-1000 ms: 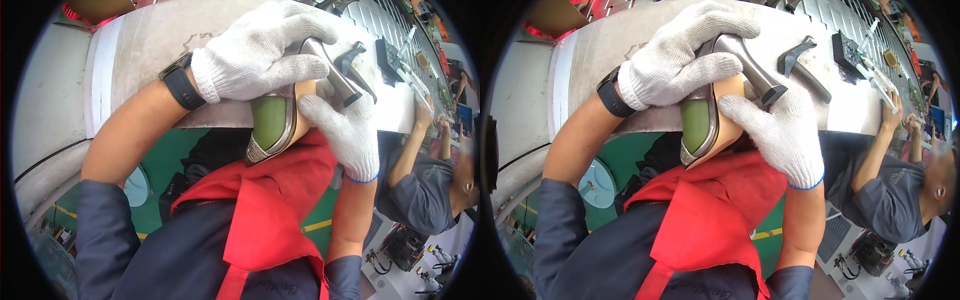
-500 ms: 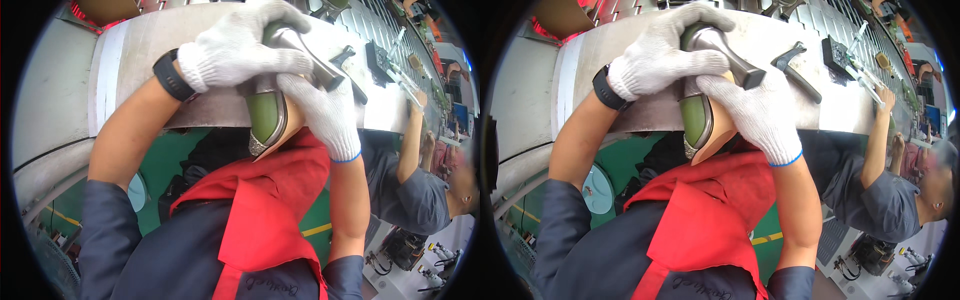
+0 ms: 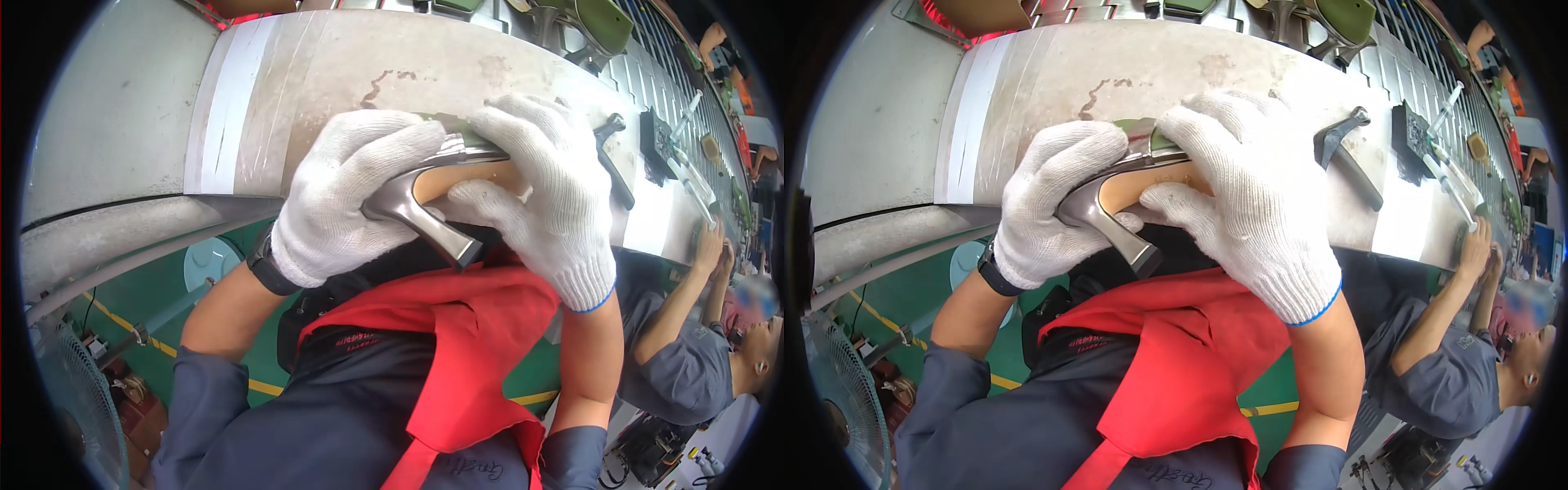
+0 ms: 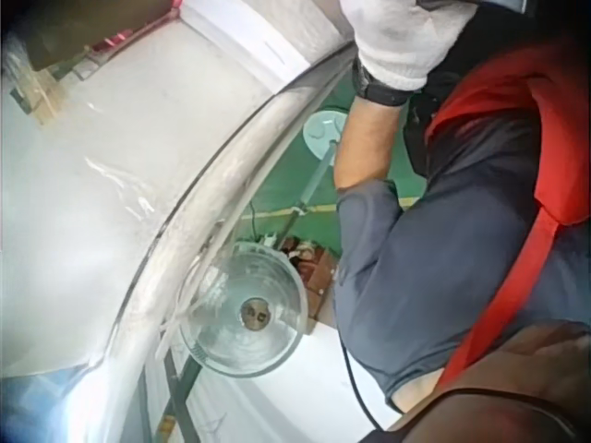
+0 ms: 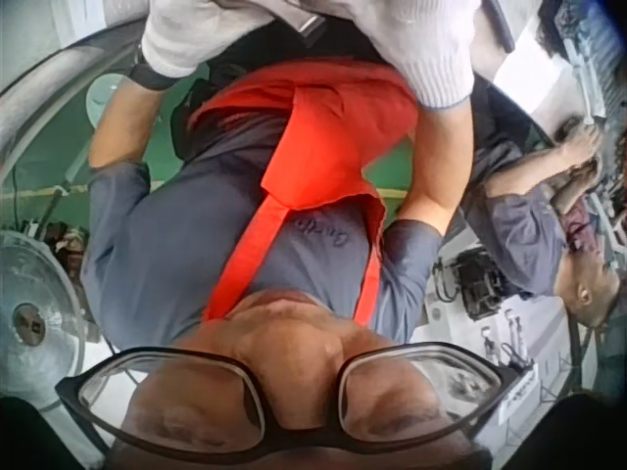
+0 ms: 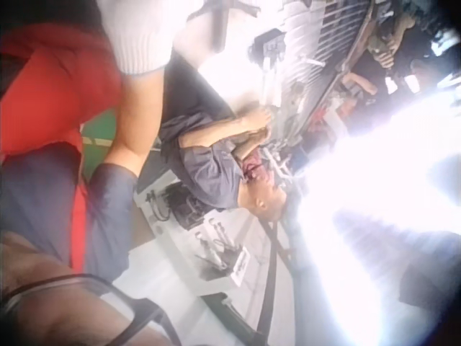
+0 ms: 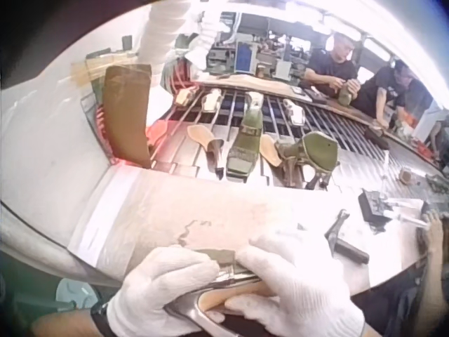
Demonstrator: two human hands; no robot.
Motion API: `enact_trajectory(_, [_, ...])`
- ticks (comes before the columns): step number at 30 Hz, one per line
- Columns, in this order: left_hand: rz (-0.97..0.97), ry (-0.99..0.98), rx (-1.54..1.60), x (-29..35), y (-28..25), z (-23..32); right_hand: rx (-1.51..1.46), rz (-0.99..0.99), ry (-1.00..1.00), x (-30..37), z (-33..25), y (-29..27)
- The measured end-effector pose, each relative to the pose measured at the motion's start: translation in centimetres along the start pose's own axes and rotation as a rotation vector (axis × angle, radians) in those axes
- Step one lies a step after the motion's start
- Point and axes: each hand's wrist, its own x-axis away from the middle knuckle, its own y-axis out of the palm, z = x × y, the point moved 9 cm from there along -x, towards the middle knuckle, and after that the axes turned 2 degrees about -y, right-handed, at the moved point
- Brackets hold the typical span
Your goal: The person assembles high-heeled shoes by taking parts from a conveyor belt, pressing the outsoles onto the lasted uppers by hand, tapping the edges and heels with a hammer, and placing the assembled shoes back onto the conveyor.
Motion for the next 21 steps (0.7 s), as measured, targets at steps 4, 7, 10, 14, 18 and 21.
enact_trajectory(4, [0.029, -0.045, 0.045, 0.2, 0.1, -0.6, 0.000, -0.007, -0.007, -0.8, 0.1, 0.6])
enact_trajectory(7, [-0.001, 0.006, -0.014, -0.1, 0.3, -0.1, -0.072, -0.048, -0.034, -1.2, 0.0, 1.2])
enact_trajectory(10, [0.000, 0.006, -0.003, -0.1, 0.3, 0.1, 0.004, -0.059, -0.081, -1.2, -0.2, 1.6])
enact_trajectory(14, [0.004, 0.007, -0.002, -0.2, 0.5, 0.1, 0.050, -0.081, -0.075, -1.4, -0.7, 1.4])
enact_trajectory(18, [0.001, -0.022, -0.026, -0.1, 0.6, 0.2, 0.000, -0.077, -0.074, -1.7, -0.9, 1.4])
enact_trajectory(21, [0.000, -0.003, -0.073, 0.5, 0.8, 0.2, 0.043, -0.081, -0.066, -1.9, -1.3, 1.5])
